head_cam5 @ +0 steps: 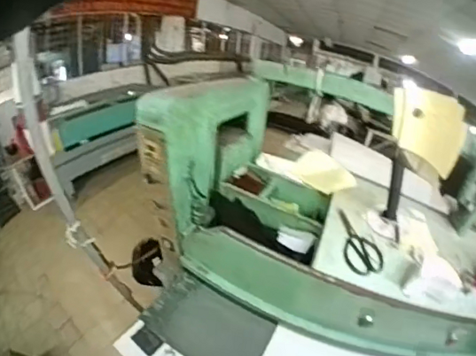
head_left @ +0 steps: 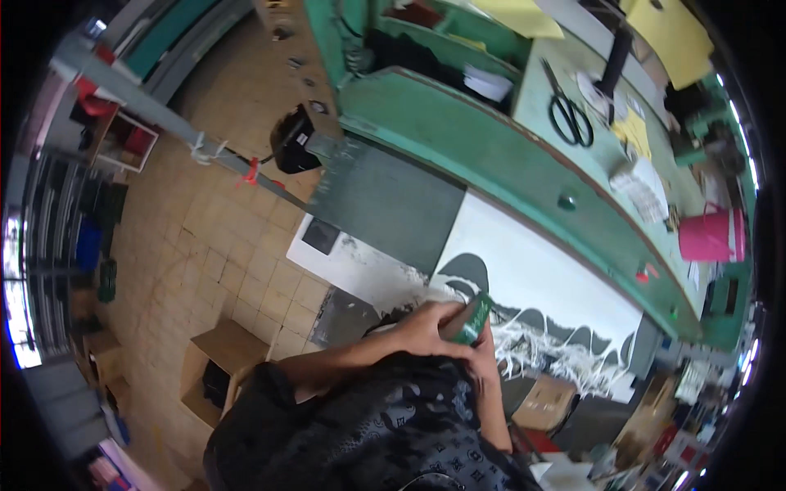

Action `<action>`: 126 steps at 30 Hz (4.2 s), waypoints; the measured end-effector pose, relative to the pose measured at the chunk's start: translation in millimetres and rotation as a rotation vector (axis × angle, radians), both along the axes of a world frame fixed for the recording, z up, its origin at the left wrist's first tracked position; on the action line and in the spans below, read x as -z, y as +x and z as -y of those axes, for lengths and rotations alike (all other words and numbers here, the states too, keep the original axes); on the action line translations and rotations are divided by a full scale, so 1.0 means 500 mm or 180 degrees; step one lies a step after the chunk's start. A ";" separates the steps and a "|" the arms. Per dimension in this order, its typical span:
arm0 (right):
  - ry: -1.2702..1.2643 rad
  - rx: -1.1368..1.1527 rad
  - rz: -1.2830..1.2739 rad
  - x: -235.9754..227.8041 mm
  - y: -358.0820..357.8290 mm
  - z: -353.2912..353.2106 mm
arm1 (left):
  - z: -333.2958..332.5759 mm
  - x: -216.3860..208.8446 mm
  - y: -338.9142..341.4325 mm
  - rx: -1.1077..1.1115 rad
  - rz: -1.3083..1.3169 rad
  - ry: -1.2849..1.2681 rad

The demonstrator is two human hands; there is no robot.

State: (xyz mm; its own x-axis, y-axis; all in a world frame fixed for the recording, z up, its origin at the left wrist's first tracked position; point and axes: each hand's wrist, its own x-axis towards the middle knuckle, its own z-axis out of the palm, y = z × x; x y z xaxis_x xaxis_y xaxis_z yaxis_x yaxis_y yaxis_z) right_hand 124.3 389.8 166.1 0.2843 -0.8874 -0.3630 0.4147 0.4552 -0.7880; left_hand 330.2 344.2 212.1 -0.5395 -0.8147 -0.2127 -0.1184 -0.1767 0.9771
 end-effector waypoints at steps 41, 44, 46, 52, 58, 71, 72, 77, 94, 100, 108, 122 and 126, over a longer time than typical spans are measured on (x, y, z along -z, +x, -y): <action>-0.0641 -0.1264 -0.1325 -0.093 -0.216 0.173 | 0.071 0.046 -0.158 -0.0941 0.1027 -0.2028; -0.0647 -0.1272 -0.1590 -0.146 -0.246 0.139 | 0.033 0.009 -0.181 -0.0901 0.0879 -0.1976; -0.1328 -0.1266 -0.2409 -0.143 -0.281 0.106 | 0.003 -0.029 -0.190 -0.0943 0.0946 -0.1652; -0.0736 0.0816 -0.3021 -0.109 -0.597 0.163 | 0.043 0.044 0.155 -0.2336 0.2428 -0.0900; -0.2509 -0.1649 -0.4722 0.042 -0.313 0.299 | 0.198 0.233 0.077 -0.2168 0.4063 -0.1819; -0.2224 0.0257 -0.4274 0.164 -0.286 0.158 | 0.135 0.273 -0.263 -0.1205 0.1748 -0.1685; -0.2188 0.0224 -0.4302 0.178 -0.286 0.154 | 0.137 0.276 -0.263 -0.1182 0.1803 -0.1886; -0.2170 0.0238 -0.4235 0.209 -0.290 0.146 | 0.132 0.296 -0.259 -0.1225 0.1740 -0.2133; -0.2158 0.0380 -0.4319 0.184 -0.285 0.209 | 0.196 0.283 -0.260 -0.1374 0.1751 -0.2247; -0.1693 -0.0753 -0.3656 0.089 -0.288 0.161 | 0.314 0.130 -0.280 -0.2091 0.0798 -0.1974; -0.2343 -0.1195 -0.3977 0.072 -0.275 0.154 | 0.398 0.011 -0.345 -0.2426 0.0922 -0.2017; -0.1743 -0.0048 -0.4476 0.099 -0.335 0.099 | 0.118 0.219 -0.183 -0.0450 0.2441 -0.1903; -0.1999 -0.0442 -0.4770 0.105 -0.340 0.100 | 0.111 0.225 -0.187 -0.0433 0.2423 -0.1887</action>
